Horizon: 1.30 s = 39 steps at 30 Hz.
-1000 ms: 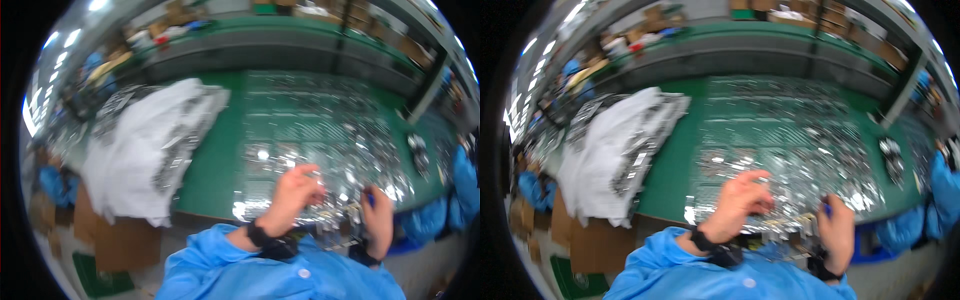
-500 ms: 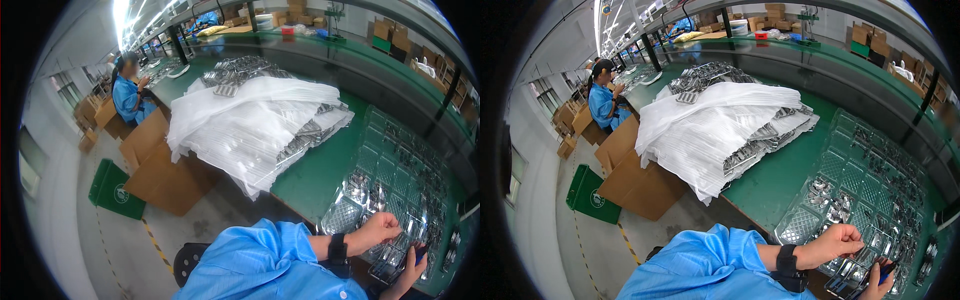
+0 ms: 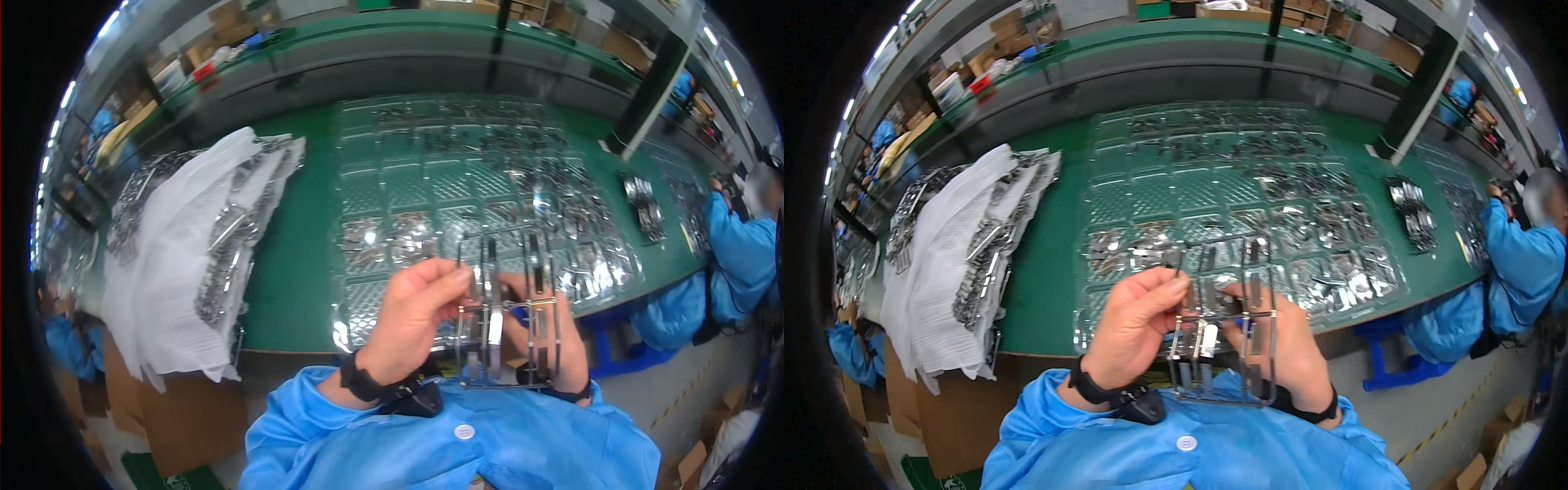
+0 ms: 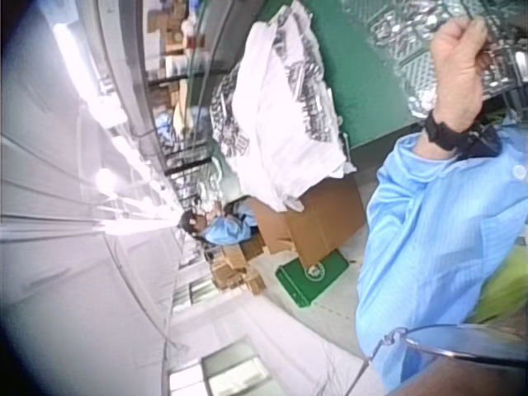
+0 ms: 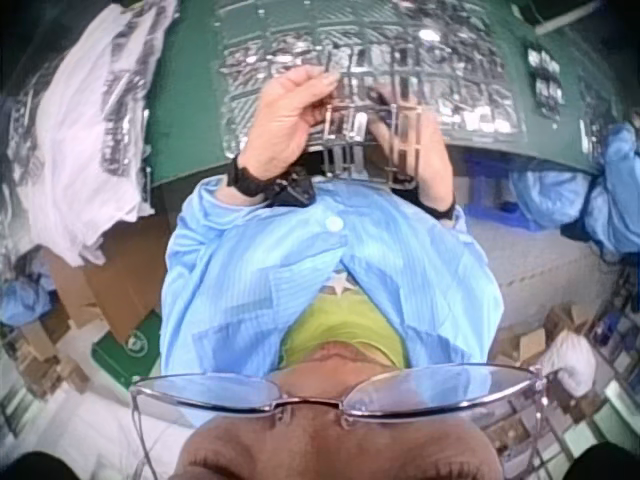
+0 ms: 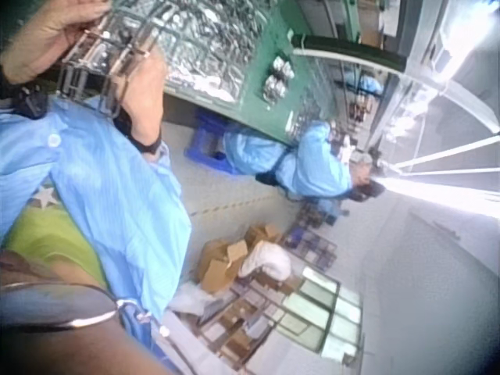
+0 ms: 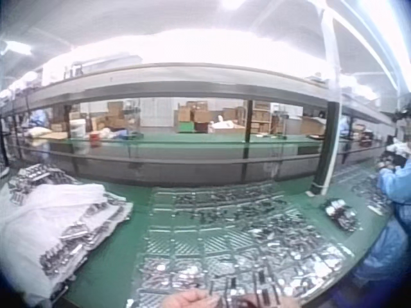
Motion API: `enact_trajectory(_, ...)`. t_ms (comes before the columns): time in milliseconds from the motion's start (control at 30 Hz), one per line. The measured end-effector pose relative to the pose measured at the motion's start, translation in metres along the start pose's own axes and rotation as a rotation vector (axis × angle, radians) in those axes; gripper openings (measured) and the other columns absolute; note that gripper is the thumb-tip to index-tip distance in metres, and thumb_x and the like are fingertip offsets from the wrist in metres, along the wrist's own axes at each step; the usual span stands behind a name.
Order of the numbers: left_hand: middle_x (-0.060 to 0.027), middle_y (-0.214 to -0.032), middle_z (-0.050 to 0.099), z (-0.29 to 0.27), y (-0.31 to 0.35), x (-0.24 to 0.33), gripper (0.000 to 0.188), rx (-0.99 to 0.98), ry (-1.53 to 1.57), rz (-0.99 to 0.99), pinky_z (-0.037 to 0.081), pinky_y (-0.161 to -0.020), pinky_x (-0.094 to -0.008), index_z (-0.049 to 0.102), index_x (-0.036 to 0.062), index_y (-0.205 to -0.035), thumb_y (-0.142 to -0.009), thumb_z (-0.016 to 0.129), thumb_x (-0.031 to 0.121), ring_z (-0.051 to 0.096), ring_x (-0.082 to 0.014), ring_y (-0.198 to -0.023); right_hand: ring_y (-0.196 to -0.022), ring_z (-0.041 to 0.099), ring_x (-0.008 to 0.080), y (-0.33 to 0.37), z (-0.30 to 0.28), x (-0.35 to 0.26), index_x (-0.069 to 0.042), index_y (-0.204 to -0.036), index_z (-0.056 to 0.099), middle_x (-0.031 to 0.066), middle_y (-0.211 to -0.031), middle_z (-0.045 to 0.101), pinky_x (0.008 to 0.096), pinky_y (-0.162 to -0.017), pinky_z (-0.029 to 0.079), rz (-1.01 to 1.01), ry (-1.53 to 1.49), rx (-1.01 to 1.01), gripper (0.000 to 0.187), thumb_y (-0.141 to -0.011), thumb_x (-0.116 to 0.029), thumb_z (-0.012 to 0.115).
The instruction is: Using blue-handled pliers to trim and finish small components on metal wire frames at a factory workbench.
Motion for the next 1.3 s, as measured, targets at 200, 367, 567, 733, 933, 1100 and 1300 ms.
enact_trajectory(200, -0.0034, -0.080, 0.062, 0.012, 0.005, -0.004, 0.013, -0.047, 0.013, -0.038, 0.050, -0.064, -0.0234, 0.060, 0.0024, -0.092, -0.090, 0.058, 0.015, 0.060, -0.0088, -0.071, -0.076, 0.062, 0.0328, 0.007, 0.001, 0.008, -0.005, -0.109, 0.059, 0.0154, -0.089, 0.062, 0.0380, -0.065, 0.050, -0.045, -0.015, -0.078, 0.042, -0.068, -0.006, 0.071)
enact_trajectory(367, -0.0034, -0.079, 0.062, 0.010, 0.006, -0.004, 0.012, -0.027, 0.037, -0.007, 0.050, -0.062, -0.0228, 0.059, 0.0021, -0.090, -0.090, 0.057, 0.014, 0.059, -0.0086, -0.069, -0.074, 0.061, 0.0333, 0.009, -0.001, 0.006, -0.005, -0.111, 0.059, 0.0159, -0.084, 0.060, 0.0391, -0.063, 0.048, -0.087, -0.072, -0.036, 0.044, -0.068, -0.006, 0.069)
enact_trajectory(567, -0.0035, -0.079, 0.062, 0.009, 0.005, -0.006, 0.011, -0.005, 0.024, -0.026, 0.050, -0.059, -0.0211, 0.059, 0.0023, -0.090, -0.090, 0.057, 0.014, 0.059, -0.0079, -0.068, -0.071, 0.059, 0.0332, 0.008, -0.001, 0.001, -0.004, -0.111, 0.059, 0.0164, -0.079, 0.058, 0.0404, -0.060, 0.046, -0.026, -0.051, -0.094, 0.047, -0.066, -0.004, 0.070)
enact_trajectory(733, -0.0032, -0.078, 0.062, 0.013, 0.004, -0.005, 0.011, -0.002, 0.011, -0.015, 0.050, -0.057, -0.0197, 0.059, 0.0025, -0.090, -0.090, 0.058, 0.014, 0.059, -0.0073, -0.068, -0.070, 0.058, 0.0335, 0.009, 0.003, 0.009, -0.004, -0.112, 0.058, 0.0164, -0.078, 0.057, 0.0399, -0.060, 0.046, -0.035, -0.098, -0.082, 0.050, -0.064, -0.002, 0.071)
enact_trajectory(933, -0.0031, -0.077, 0.061, 0.011, 0.004, -0.005, 0.011, 0.010, 0.028, -0.007, 0.050, -0.056, -0.0189, 0.058, 0.0032, -0.089, -0.091, 0.057, 0.014, 0.059, -0.0068, -0.067, -0.068, 0.058, 0.0324, 0.011, 0.007, 0.014, -0.003, -0.113, 0.058, 0.0161, -0.078, 0.057, 0.0383, -0.060, 0.046, -0.118, -0.073, -0.024, 0.050, -0.065, -0.004, 0.072)
enact_trajectory(1100, -0.0027, -0.081, 0.061, 0.009, 0.006, -0.007, 0.011, -0.005, 0.038, -0.004, 0.050, -0.058, -0.0217, 0.058, 0.0034, -0.089, -0.089, 0.060, 0.014, 0.058, -0.0074, -0.069, -0.066, 0.060, 0.0297, 0.016, 0.012, 0.016, 0.000, -0.109, 0.060, 0.0153, -0.082, 0.061, 0.0365, -0.059, 0.048, -0.128, -0.008, 0.045, 0.046, -0.064, -0.004, 0.070)
enact_trajectory(1300, -0.0013, -0.080, 0.059, 0.009, 0.005, -0.005, 0.011, 0.047, 0.051, 0.034, 0.049, -0.057, -0.0214, 0.058, 0.0039, -0.089, -0.090, 0.060, 0.015, 0.057, -0.0072, -0.069, -0.066, 0.062, 0.0279, 0.011, 0.013, 0.018, 0.000, -0.110, 0.060, 0.0164, -0.080, 0.061, 0.0362, -0.057, 0.048, -0.241, -0.022, 0.076, 0.046, -0.064, -0.003, 0.068)
Point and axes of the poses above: each hand's wrist, its own y-axis away from the middle knuckle, its own z-axis out of the palm, x = y × z, the point moved 2 cm from there along -y, towards the middle knuckle
